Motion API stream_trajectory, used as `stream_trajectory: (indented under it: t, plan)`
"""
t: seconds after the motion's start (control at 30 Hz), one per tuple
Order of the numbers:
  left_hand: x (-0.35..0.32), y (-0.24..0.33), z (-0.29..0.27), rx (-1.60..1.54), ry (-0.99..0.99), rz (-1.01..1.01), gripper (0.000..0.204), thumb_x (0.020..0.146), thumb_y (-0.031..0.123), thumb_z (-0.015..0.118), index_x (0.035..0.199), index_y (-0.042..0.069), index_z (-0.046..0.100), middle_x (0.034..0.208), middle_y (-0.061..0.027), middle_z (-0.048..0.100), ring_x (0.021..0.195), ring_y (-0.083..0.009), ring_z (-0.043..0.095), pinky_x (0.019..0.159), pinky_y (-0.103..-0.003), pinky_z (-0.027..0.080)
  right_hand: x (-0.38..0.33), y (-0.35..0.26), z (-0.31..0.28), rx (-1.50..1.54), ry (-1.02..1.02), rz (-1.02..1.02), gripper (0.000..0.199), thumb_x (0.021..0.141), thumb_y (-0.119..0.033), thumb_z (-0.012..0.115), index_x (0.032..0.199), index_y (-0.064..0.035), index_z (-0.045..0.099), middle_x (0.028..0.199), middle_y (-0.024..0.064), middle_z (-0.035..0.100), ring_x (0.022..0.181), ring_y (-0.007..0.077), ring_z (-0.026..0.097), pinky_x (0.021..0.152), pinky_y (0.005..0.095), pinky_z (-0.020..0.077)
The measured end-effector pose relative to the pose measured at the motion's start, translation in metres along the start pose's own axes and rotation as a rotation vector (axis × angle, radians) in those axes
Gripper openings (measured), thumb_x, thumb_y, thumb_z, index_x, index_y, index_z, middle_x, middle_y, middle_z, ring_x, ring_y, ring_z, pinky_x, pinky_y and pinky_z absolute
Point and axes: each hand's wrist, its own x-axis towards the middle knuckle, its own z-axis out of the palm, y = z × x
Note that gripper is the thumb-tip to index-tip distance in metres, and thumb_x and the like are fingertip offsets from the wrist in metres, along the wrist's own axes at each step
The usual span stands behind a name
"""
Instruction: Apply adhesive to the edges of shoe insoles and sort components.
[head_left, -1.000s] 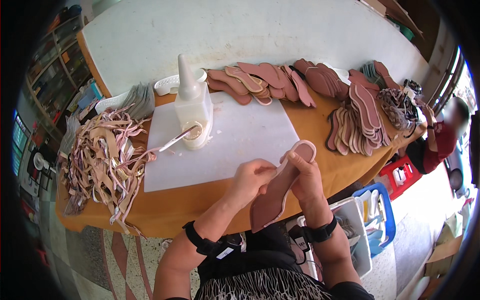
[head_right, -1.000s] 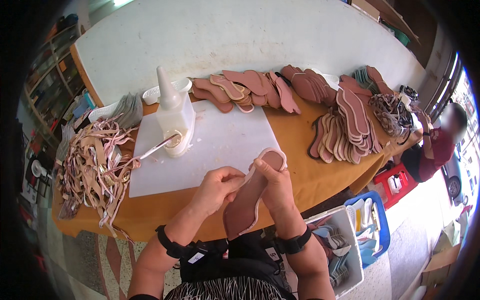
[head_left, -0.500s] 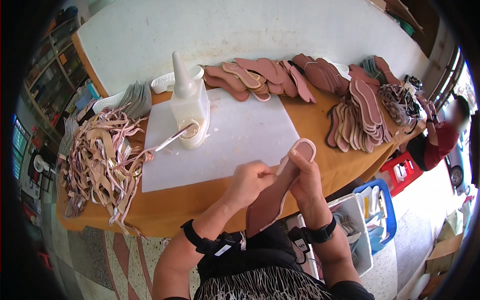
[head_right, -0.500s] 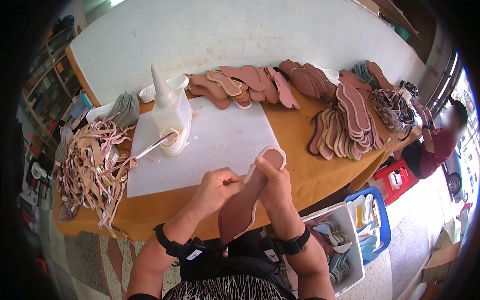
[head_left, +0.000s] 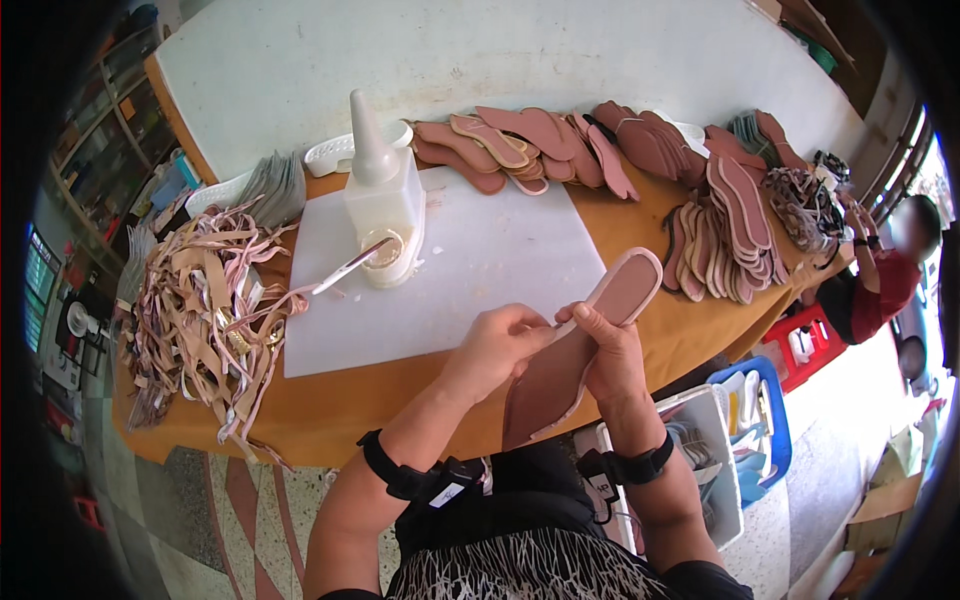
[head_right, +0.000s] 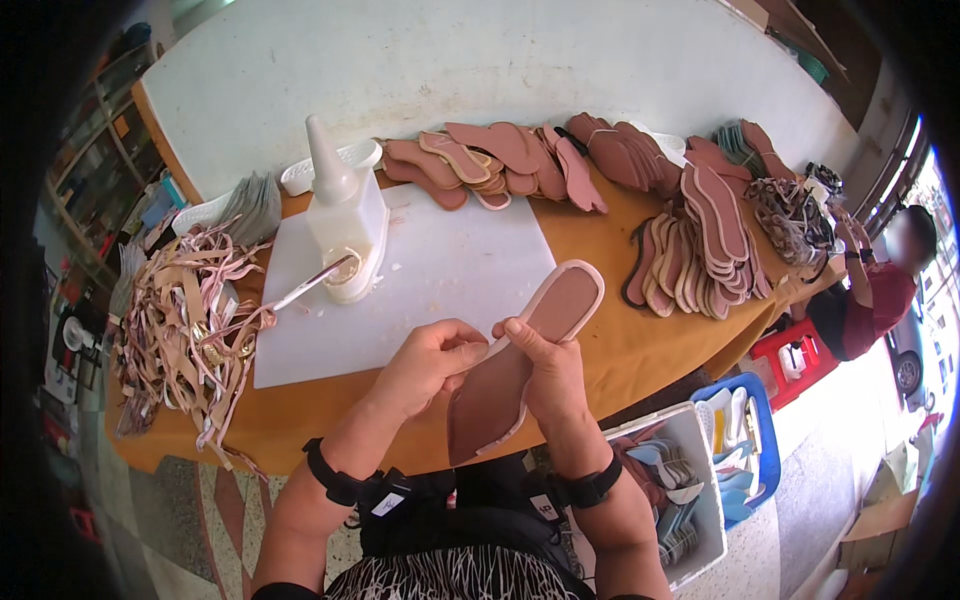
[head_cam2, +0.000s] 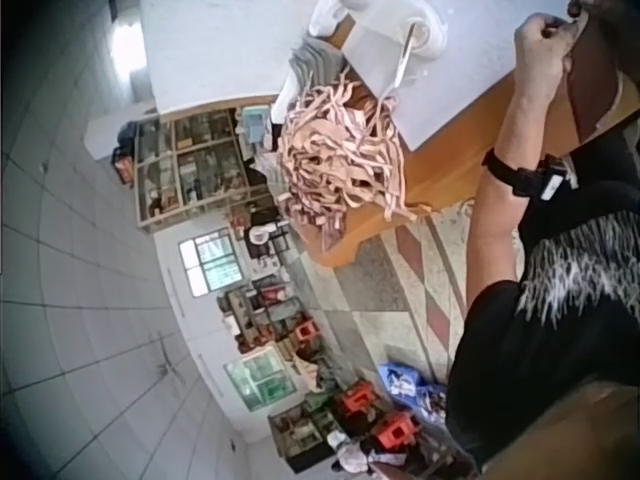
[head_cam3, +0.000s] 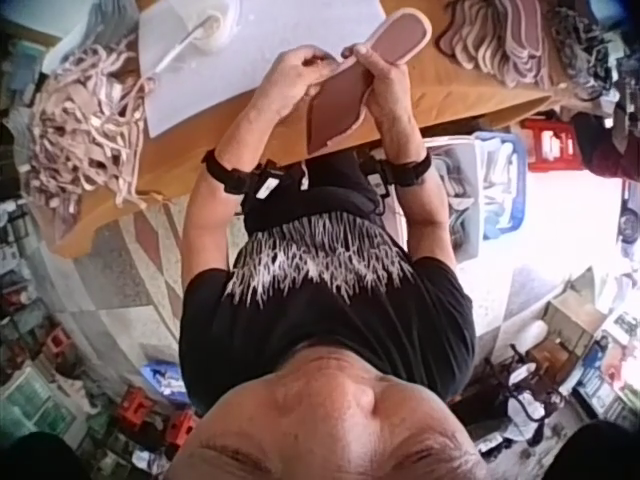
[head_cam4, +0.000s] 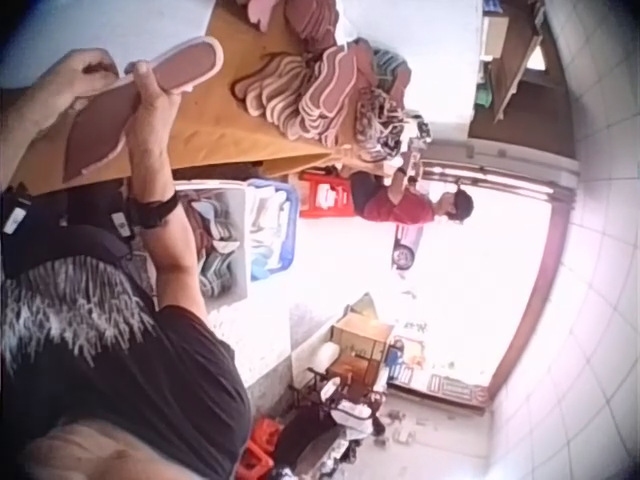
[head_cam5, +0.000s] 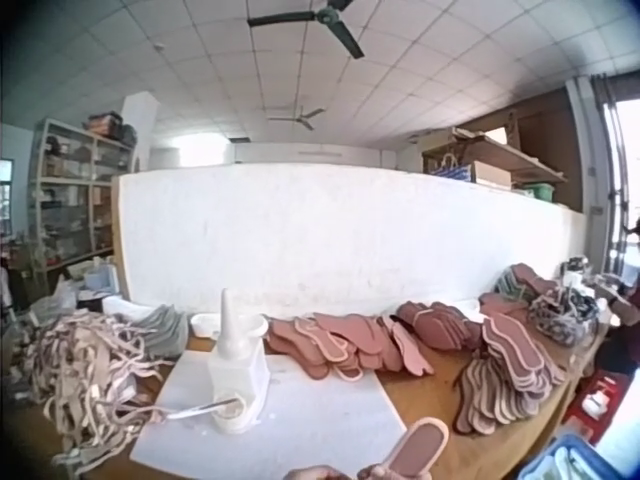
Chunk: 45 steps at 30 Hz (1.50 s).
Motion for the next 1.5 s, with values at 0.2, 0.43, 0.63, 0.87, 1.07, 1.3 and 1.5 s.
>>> stream_trajectory:
  t: [0.2, 0.43, 0.63, 0.87, 1.07, 1.3, 1.5]
  plan:
    - [-0.005, -0.004, -0.004, -0.272, -0.009, -0.057, 0.013, 0.081, 0.01, 0.059, 0.087, -0.001, 0.054, 0.063, 0.0005, 0.045, 0.047, -0.0041, 0.035, 0.041, -0.018, 0.027, -0.001, 0.002, 0.003, 0.049, 0.036, -0.06, 0.016, 0.074, -0.011, 0.066, 0.081, 0.0006, 0.058, 0.077, 0.0107, 0.06, 0.07, 0.0186, 0.057, 0.065, 0.0301, 0.0463]
    - [-0.017, -0.013, -0.003, -0.044, 0.102, 0.076, 0.009, 0.08, 0.007, 0.061, 0.082, -0.001, 0.058, 0.064, 0.0005, 0.05, 0.049, -0.0044, 0.04, 0.044, -0.017, 0.03, -0.004, 0.008, 0.004, 0.083, 0.116, -0.096, 0.018, 0.074, -0.011, 0.066, 0.083, -0.0001, 0.055, 0.075, 0.0102, 0.058, 0.07, 0.0191, 0.056, 0.065, 0.0303, 0.0457]
    - [-0.016, -0.026, -0.009, 0.288, 0.128, 0.373, 0.011, 0.079, 0.009, 0.062, 0.082, -0.001, 0.062, 0.066, -0.0013, 0.052, 0.061, -0.0092, 0.047, 0.057, -0.023, 0.04, -0.007, 0.014, 0.001, 0.081, 0.146, -0.098, 0.017, 0.075, -0.012, 0.066, 0.083, -0.0004, 0.056, 0.075, 0.0088, 0.058, 0.069, 0.0171, 0.055, 0.065, 0.029, 0.0441]
    - [-0.02, -0.023, -0.009, 0.427, 0.053, 0.336, 0.011, 0.08, 0.009, 0.059, 0.079, -0.002, 0.059, 0.066, -0.0025, 0.052, 0.061, -0.0086, 0.046, 0.057, -0.024, 0.039, -0.008, 0.015, -0.002, 0.083, 0.145, -0.036, 0.018, 0.077, -0.014, 0.064, 0.084, -0.0003, 0.056, 0.078, 0.0075, 0.058, 0.07, 0.0161, 0.055, 0.066, 0.0275, 0.044]
    - [-0.014, -0.028, 0.0, 0.254, 0.125, 0.387, 0.016, 0.083, 0.013, 0.056, 0.08, -0.003, 0.057, 0.064, -0.0016, 0.052, 0.059, -0.0067, 0.044, 0.052, -0.023, 0.036, -0.022, 0.016, -0.006, 0.036, -0.1, 0.009, 0.017, 0.076, -0.01, 0.065, 0.087, -0.0007, 0.056, 0.081, 0.0072, 0.059, 0.076, 0.0162, 0.057, 0.072, 0.0287, 0.0454]
    - [-0.018, -0.013, -0.001, -0.167, -0.056, -0.061, 0.012, 0.083, 0.012, 0.057, 0.083, 0.0, 0.054, 0.062, 0.002, 0.046, 0.05, -0.0036, 0.035, 0.042, -0.017, 0.028, -0.022, 0.008, -0.011, 0.02, 0.092, -0.1, 0.021, 0.072, -0.003, 0.066, 0.09, -0.0015, 0.056, 0.084, 0.0053, 0.058, 0.077, 0.0149, 0.055, 0.072, 0.0277, 0.0442]
    - [-0.025, -0.018, 0.0, -0.368, -0.072, -0.077, 0.011, 0.082, 0.011, 0.059, 0.084, 0.003, 0.052, 0.062, 0.0038, 0.043, 0.046, -0.0021, 0.032, 0.038, -0.015, 0.024, -0.022, 0.011, -0.016, 0.074, 0.131, -0.11, 0.026, 0.073, -0.005, 0.066, 0.095, -0.0017, 0.052, 0.085, 0.006, 0.056, 0.078, 0.0164, 0.055, 0.072, 0.0292, 0.045]
